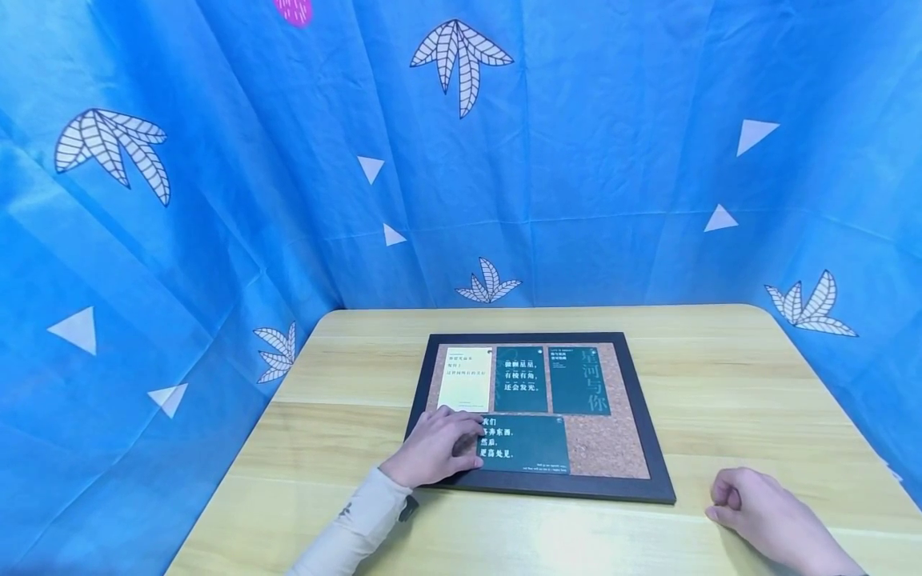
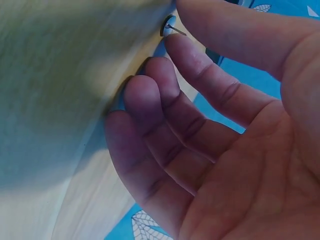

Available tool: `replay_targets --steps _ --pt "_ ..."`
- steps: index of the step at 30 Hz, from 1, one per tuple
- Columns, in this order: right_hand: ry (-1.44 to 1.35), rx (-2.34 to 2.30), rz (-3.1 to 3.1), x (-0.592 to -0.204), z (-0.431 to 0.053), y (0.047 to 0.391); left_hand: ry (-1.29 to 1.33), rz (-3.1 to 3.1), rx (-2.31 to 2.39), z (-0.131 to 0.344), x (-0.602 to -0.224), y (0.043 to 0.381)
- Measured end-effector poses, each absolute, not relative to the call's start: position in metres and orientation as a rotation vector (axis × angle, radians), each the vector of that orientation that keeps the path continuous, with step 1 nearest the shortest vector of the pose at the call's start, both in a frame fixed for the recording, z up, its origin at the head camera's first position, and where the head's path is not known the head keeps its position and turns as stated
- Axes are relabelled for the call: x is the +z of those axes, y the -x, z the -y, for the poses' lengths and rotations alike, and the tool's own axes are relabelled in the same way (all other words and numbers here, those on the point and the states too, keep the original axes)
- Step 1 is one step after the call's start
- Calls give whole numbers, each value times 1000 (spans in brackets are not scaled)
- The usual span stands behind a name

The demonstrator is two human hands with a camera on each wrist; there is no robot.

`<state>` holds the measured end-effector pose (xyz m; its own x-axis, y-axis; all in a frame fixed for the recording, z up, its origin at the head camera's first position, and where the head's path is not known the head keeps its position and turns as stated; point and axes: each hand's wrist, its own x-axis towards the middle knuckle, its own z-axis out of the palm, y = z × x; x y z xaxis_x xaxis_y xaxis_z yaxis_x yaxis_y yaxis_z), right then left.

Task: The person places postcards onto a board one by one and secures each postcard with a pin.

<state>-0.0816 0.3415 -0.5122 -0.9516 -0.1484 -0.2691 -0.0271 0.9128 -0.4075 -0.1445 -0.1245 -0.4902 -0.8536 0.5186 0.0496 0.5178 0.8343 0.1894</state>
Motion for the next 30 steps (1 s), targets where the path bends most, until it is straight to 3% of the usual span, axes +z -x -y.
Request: replay_targets --steps 30 --pt "129 -631 -2852 -507 -335 77 -871 -3026 294 125 -491 142"
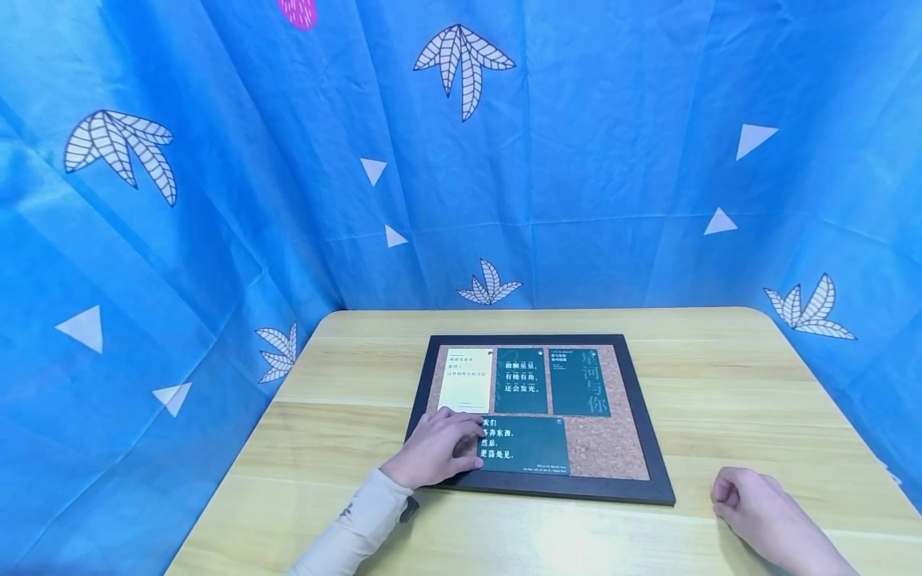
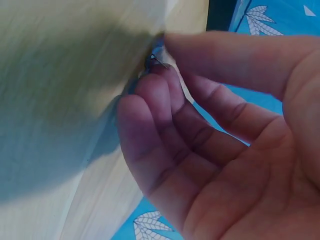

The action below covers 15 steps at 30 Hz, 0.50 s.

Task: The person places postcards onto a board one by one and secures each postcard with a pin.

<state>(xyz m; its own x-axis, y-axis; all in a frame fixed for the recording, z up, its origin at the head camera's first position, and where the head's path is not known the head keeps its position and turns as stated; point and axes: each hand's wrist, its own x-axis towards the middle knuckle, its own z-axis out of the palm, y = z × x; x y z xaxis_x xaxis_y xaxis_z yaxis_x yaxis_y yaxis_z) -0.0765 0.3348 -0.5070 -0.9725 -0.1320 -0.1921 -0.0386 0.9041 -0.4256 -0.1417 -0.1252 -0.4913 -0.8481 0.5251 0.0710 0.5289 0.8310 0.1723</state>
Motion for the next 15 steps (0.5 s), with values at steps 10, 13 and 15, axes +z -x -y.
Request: replay_targets --steps 10,13,15 --pt "87 -599 -2792 -511 -341 73 854 2989 -284 125 -492 142" --pt "69 -603 -2764 -515 -344 74 854 2985 -281 126 -492 141" --pt "52 -609 -2745 -516 -346 74 856 2982 -281 126 -492 141"
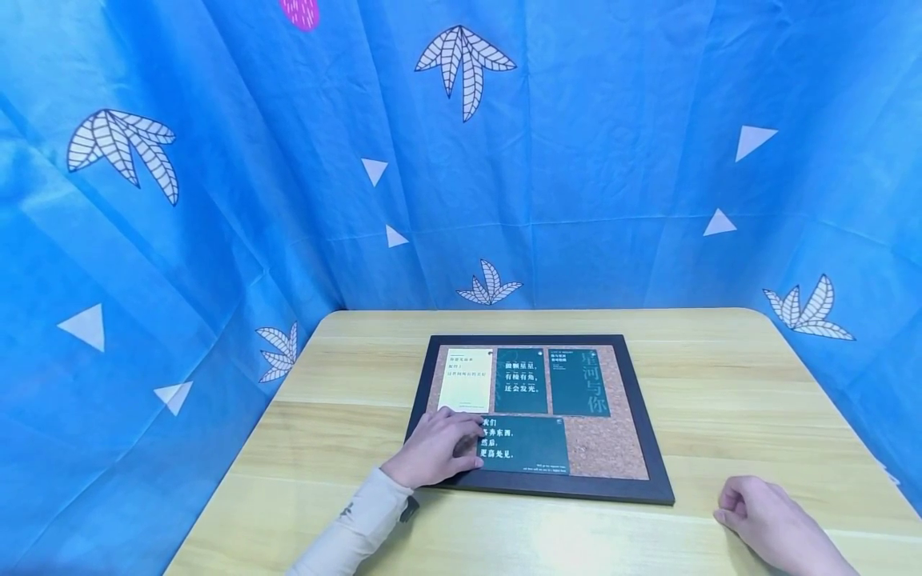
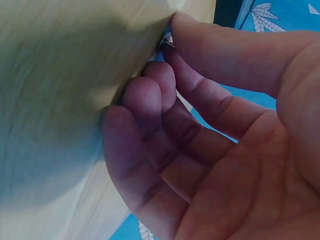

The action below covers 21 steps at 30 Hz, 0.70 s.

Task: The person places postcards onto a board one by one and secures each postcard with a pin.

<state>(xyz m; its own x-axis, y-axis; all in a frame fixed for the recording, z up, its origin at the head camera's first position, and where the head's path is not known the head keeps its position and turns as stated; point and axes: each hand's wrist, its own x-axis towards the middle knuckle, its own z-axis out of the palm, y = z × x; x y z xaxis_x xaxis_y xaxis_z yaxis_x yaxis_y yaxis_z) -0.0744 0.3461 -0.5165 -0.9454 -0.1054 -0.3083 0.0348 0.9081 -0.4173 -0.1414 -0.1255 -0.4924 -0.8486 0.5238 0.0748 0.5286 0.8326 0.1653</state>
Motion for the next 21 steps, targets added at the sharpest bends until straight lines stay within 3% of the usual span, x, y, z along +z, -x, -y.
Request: replay_targets --steps 21 --pt "31 -631 -2808 -518 -349 70 853 2983 -276 125 -490 139"
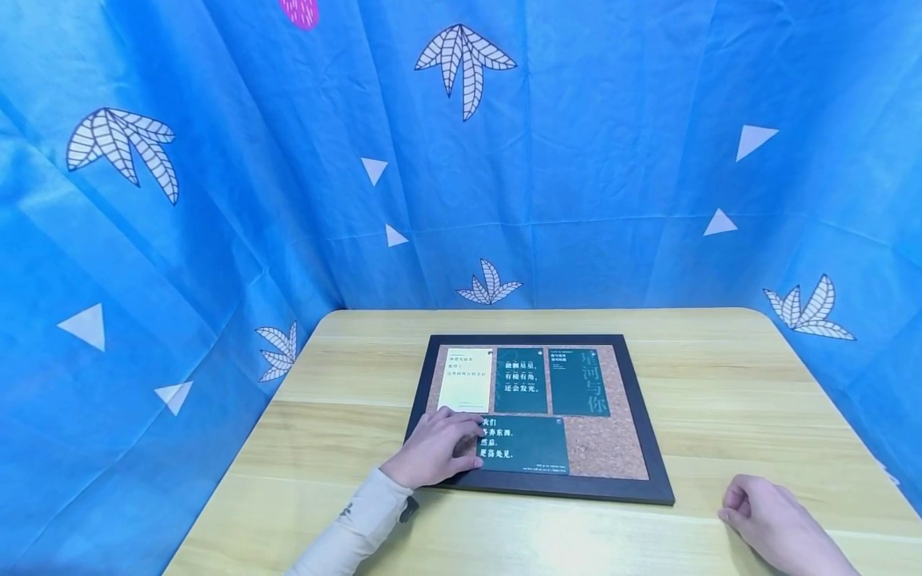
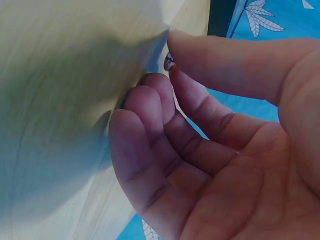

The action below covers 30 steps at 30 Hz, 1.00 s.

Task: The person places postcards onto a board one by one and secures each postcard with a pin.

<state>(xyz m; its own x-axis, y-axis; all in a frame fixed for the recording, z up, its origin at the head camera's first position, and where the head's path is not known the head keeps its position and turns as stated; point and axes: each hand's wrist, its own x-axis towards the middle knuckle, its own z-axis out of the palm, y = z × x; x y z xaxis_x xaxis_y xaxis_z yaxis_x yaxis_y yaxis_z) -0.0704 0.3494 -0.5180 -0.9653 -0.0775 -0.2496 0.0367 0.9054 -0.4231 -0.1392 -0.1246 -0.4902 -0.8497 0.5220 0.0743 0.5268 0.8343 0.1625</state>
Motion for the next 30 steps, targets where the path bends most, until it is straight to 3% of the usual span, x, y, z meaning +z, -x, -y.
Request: replay_targets --steps 30 --pt "355 -680 -2976 -481 -310 105 840 2992 -274 124 -490 136"
